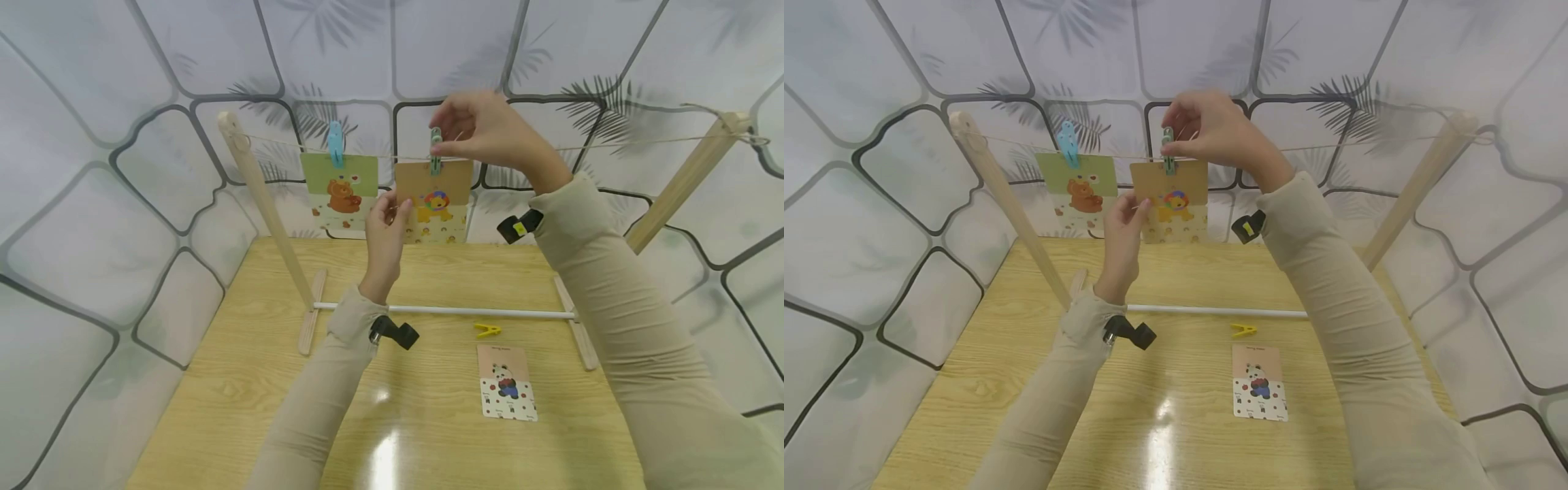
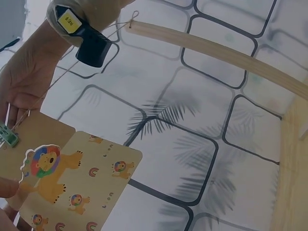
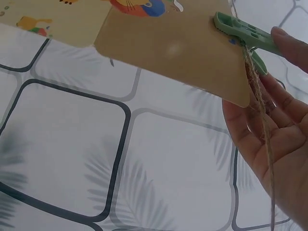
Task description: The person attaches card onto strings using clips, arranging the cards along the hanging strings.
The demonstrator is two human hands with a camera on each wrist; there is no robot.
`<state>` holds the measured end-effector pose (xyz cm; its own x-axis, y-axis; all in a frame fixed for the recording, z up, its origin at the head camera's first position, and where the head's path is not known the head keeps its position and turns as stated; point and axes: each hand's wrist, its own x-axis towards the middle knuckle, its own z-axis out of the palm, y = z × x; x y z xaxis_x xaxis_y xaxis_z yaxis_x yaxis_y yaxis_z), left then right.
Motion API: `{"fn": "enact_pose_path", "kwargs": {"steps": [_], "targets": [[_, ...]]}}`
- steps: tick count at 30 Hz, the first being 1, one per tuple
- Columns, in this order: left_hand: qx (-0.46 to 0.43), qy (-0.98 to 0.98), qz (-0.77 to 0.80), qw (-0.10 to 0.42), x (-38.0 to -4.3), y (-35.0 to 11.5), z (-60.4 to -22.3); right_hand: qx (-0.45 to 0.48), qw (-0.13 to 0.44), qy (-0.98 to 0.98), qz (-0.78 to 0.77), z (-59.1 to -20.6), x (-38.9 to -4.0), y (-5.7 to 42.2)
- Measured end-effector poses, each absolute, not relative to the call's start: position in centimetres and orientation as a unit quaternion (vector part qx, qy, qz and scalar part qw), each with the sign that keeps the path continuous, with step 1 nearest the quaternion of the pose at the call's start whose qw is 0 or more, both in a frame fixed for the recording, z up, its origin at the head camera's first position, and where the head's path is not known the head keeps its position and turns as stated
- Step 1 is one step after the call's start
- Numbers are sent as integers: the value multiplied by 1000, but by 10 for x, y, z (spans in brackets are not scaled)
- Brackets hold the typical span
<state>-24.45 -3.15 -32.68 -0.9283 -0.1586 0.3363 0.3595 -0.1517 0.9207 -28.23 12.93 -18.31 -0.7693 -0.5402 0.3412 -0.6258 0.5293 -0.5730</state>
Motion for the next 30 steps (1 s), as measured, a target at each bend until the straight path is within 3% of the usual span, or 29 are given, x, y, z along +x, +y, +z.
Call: {"fn": "enact_pose_path", "kwargs": {"steps": [18, 30], "targets": [[-46, -658, -740, 129, -243, -35, -354, 350, 67, -874, 332, -187, -283, 131], [-20, -675, -735, 59, -233, -33, -371, 381, 157, -846, 339, -183, -276, 134]]}}
